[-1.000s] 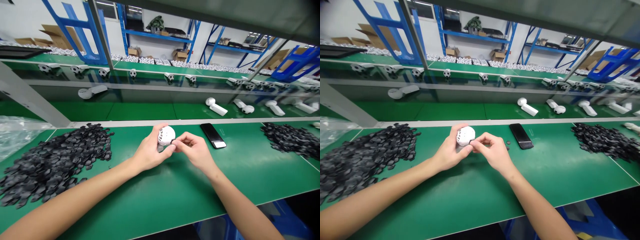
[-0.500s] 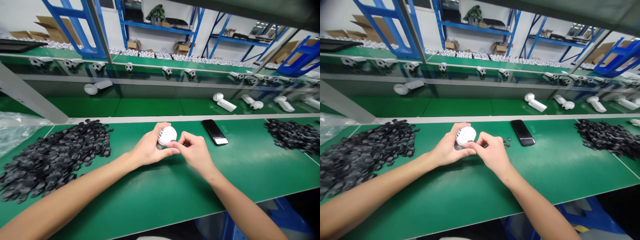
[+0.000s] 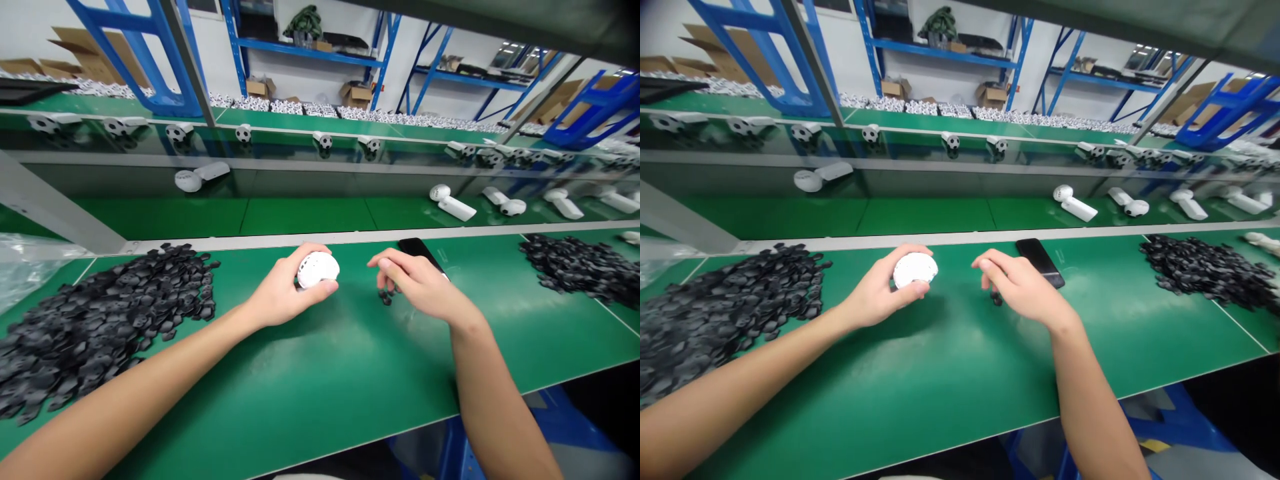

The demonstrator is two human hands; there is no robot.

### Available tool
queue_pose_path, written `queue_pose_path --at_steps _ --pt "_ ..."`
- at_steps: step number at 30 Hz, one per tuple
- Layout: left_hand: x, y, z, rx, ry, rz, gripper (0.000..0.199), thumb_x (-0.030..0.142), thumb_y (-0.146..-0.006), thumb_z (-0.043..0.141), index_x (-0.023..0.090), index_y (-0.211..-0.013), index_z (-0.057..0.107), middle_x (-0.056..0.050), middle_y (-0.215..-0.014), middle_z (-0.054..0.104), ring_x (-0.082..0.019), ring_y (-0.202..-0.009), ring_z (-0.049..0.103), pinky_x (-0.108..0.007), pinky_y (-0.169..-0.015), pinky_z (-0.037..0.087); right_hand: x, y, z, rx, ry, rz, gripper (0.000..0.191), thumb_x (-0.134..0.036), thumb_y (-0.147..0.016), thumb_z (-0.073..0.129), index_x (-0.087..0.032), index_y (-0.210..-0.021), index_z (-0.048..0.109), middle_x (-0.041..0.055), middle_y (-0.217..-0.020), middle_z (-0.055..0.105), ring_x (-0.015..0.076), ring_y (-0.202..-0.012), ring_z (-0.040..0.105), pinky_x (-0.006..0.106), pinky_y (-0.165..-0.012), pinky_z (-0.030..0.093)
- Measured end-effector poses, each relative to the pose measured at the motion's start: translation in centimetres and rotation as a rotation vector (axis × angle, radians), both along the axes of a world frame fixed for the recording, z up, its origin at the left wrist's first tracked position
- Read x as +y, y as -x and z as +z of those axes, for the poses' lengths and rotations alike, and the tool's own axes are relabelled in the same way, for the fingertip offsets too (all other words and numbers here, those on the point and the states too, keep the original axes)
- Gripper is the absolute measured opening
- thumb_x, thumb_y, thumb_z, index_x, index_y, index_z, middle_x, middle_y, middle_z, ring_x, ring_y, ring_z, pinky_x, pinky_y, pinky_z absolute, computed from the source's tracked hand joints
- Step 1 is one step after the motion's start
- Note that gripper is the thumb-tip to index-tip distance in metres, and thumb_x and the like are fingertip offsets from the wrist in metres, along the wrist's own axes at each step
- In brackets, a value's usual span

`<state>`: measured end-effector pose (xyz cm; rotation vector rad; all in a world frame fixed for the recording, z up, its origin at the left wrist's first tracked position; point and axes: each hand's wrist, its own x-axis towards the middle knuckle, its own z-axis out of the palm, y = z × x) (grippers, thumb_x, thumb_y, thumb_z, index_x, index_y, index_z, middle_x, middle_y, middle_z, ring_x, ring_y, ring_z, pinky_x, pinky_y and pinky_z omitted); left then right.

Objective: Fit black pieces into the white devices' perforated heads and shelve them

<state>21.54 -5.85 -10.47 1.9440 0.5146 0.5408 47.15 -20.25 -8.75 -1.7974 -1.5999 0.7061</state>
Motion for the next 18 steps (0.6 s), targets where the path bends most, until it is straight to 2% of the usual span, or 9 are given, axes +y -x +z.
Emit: queue_pose_path --at_steps 2,5,7,9,11,12,14,16,18 --pt "0.2 0.0 0.1 -0.041 0.051 0.003 0.052 0.057 -0.09 0.074 0.023 -0.126 0.058 -0.001 -0.089 0.067 -0.015 -0.07 0.063 -0.025 -0.061 0.048 0.0 -1.7 -0.5 -0.173 0.093 -0.07 0.029 -0.048 -0.107 0.052 -0.025 -0.104 0.071 0.0009 -0.081 0.074 0.0175 -0.068 0.063 0.03 -0.063 0.046" --pt "0.4 0.0 -0.1 -0.076 0.122 0.014 0.052 0.056 -0.089 0.075 0.022 -0.124 0.059 -0.003 -0.092 0.067 -0.016 -0.07 0.066 -0.027 -0.062 0.052 0.2 -3.1 -1.6 -0.214 0.252 -0.029 0.023 -0.046 -0.096 0.067 -0.024 -0.091 0.071 0.0013 -0.075 0.073 0.0183 -0.064 0.063 0.029 -0.055 0.041" --pt "0.4 0.0 -0.4 -0.102 0.147 0.032 0.054 0.055 -0.089 0.075 0.024 -0.128 0.056 -0.005 -0.102 0.068 -0.018 -0.076 0.07 -0.029 -0.065 0.056 0.3 -3.4 -2.2 -0.227 0.295 -0.029 0.032 -0.051 -0.092 0.071 -0.023 -0.076 0.069 0.0018 -0.069 0.07 0.0174 -0.059 0.059 0.029 -0.051 0.038" --pt "0.4 -0.1 -0.4 -0.152 0.117 0.046 0.064 0.052 -0.09 0.076 0.027 -0.141 0.047 -0.009 -0.118 0.068 -0.022 -0.092 0.073 -0.033 -0.077 0.06 0.5 -3.3 -2.7 -0.277 0.308 -0.05 0.05 -0.061 -0.091 0.07 -0.023 -0.06 0.06 0.0011 -0.058 0.061 0.015 -0.05 0.05 0.03 -0.046 0.032" --pt "0.3 -0.1 -0.2 -0.176 0.01 0.022 0.08 0.048 -0.088 0.079 0.029 -0.152 0.036 -0.012 -0.133 0.066 -0.027 -0.115 0.07 -0.039 -0.096 0.058 0.6 -3.0 -3.0 -0.314 0.34 -0.048 0.06 -0.066 -0.09 0.068 -0.023 -0.051 0.052 0.0004 -0.051 0.054 0.0135 -0.045 0.042 0.031 -0.044 0.027" --pt "0.2 -0.1 0.0 -0.154 -0.071 0.001 0.083 0.047 -0.087 0.081 0.03 -0.154 0.035 -0.013 -0.14 0.063 -0.03 -0.127 0.064 -0.044 -0.106 0.054 0.6 -2.9 -3.1 -0.318 0.367 -0.04 0.06 -0.065 -0.09 0.068 -0.023 -0.051 0.052 0.0007 -0.05 0.055 0.0136 -0.044 0.042 0.031 -0.045 0.028" --pt "0.2 -0.1 0.5 -0.069 -0.276 -0.012 0.077 0.049 -0.083 0.083 0.028 -0.148 0.047 -0.013 -0.148 0.058 -0.035 -0.145 0.05 -0.051 -0.118 0.044 0.7 -2.8 -3.2 -0.316 0.413 -0.039 0.055 -0.06 -0.092 0.068 -0.023 -0.053 0.058 0.0027 -0.055 0.061 0.0151 -0.046 0.048 0.031 -0.047 0.031" --pt "0.2 0.0 1.1 0.043 -0.458 0.021 0.066 0.054 -0.081 0.082 0.028 -0.136 0.059 -0.012 -0.143 0.059 -0.039 -0.144 0.048 -0.053 -0.116 0.044 0.6 -2.9 -3.1 -0.319 0.423 -0.059 0.048 -0.051 -0.094 0.066 -0.022 -0.056 0.064 0.0058 -0.061 0.068 0.0172 -0.051 0.055 0.032 -0.05 0.035" --pt "0.3 0.2 1.7 0.155 -0.498 0.062 0.067 0.061 -0.079 0.081 0.029 -0.134 0.06 -0.009 -0.127 0.066 -0.035 -0.121 0.063 -0.047 -0.098 0.053 0.4 -2.9 -2.7 -0.326 0.398 -0.079 0.043 -0.045 -0.095 0.066 -0.021 -0.06 0.068 0.0082 -0.066 0.071 0.019 -0.056 0.059 0.031 -0.054 0.038"
